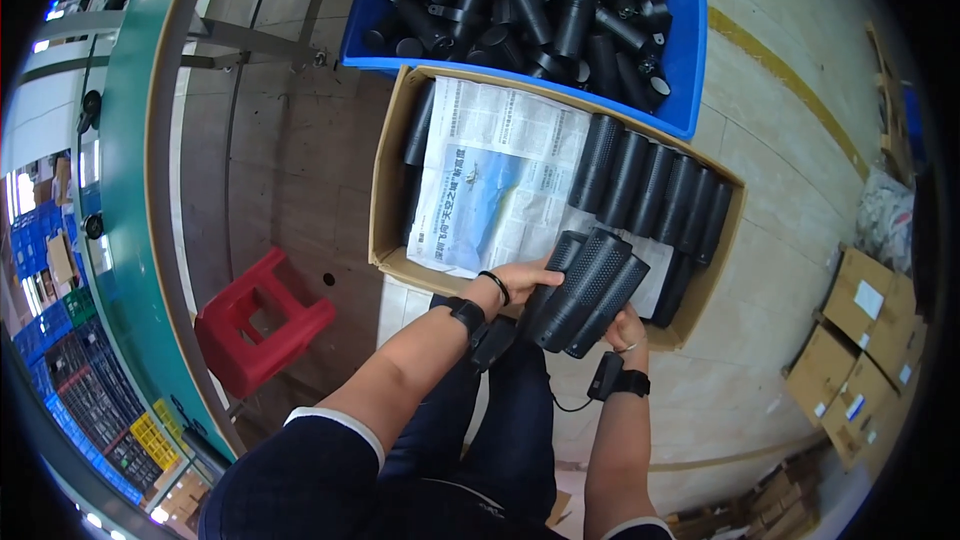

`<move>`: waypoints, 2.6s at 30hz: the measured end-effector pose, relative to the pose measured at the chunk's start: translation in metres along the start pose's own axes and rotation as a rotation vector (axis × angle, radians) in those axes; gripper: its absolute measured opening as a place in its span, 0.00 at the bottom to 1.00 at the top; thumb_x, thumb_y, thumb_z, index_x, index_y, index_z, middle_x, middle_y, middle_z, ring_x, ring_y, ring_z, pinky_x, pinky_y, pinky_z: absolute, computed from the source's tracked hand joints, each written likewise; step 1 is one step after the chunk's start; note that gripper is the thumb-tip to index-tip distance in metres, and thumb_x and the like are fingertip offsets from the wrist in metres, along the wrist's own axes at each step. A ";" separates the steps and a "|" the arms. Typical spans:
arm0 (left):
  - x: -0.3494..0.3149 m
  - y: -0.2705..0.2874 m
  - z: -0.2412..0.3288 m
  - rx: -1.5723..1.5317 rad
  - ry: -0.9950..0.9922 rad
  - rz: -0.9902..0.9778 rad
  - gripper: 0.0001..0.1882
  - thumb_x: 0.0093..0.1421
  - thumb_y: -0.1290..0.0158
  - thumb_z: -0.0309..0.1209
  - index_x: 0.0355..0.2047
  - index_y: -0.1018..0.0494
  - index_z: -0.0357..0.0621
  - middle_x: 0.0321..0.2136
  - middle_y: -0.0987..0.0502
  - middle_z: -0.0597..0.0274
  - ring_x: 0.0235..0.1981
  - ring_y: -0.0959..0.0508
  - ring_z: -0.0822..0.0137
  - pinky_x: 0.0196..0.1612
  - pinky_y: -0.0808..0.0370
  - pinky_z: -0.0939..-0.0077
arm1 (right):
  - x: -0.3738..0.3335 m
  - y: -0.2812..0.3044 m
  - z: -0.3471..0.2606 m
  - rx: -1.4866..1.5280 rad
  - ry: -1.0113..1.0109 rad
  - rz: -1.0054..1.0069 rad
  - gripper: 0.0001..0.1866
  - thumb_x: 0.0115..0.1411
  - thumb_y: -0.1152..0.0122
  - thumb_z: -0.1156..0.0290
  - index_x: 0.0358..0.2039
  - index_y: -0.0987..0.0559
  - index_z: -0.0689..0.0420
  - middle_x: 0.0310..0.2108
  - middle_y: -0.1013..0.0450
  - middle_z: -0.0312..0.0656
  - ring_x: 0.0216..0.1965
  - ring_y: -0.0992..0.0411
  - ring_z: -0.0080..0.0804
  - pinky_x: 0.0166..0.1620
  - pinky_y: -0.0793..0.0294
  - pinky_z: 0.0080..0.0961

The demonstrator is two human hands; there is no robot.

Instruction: The person fits caps onto the ends of black cylinders by hand, places the cylinders into a cardboard box, and then removes them from the box to continue fitting caps onto more cylinders.

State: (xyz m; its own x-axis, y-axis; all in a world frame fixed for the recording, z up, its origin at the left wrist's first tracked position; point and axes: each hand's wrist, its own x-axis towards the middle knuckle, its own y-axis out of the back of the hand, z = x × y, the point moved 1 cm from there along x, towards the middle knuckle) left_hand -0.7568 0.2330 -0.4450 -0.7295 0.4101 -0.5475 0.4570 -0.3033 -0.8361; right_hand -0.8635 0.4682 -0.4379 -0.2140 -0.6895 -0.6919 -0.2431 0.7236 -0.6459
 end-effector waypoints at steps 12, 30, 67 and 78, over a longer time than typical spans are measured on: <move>-0.252 -0.101 0.000 -0.070 -0.396 -0.114 0.46 0.49 0.35 0.37 0.62 0.49 0.38 0.57 0.36 0.54 0.57 0.33 0.63 0.58 0.34 0.69 | -0.055 -0.210 0.004 -0.274 -0.187 -0.189 0.61 0.30 0.19 0.58 0.63 0.45 0.61 0.57 0.38 0.39 0.57 0.38 0.34 0.58 0.38 0.32; -0.807 0.000 -0.099 -0.465 -1.406 0.118 0.27 0.56 0.41 0.37 0.53 0.34 0.39 0.49 0.27 0.53 0.51 0.27 0.58 0.56 0.31 0.57 | -0.043 -0.817 0.322 -0.903 -0.566 -1.071 0.56 0.43 0.27 0.54 0.66 0.51 0.54 0.63 0.45 0.39 0.63 0.48 0.32 0.63 0.48 0.29; -0.897 0.028 -0.157 0.164 -1.593 1.451 0.38 0.43 0.34 0.29 0.55 0.37 0.42 0.49 0.31 0.57 0.53 0.31 0.62 0.56 0.35 0.68 | 0.113 -0.906 0.397 -1.953 0.141 -0.999 0.36 0.60 0.43 0.54 0.64 0.44 0.54 0.50 0.32 0.55 0.48 0.31 0.38 0.50 0.32 0.31; -0.904 0.016 -0.162 0.308 -1.522 1.444 0.35 0.48 0.38 0.36 0.55 0.41 0.46 0.49 0.34 0.56 0.56 0.37 0.58 0.61 0.45 0.61 | -0.056 -0.942 0.489 -1.615 -0.441 -1.286 0.12 0.62 0.45 0.69 0.45 0.23 0.58 0.28 0.26 0.35 0.29 0.29 0.20 0.34 0.28 0.18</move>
State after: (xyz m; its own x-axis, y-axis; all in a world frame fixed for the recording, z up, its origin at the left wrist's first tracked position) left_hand -0.0075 -0.0031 0.0309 0.1625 -0.9850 -0.0587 0.9747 0.1510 0.1648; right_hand -0.1603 -0.1600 0.0517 0.8256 -0.4330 -0.3617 -0.4933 -0.8652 -0.0901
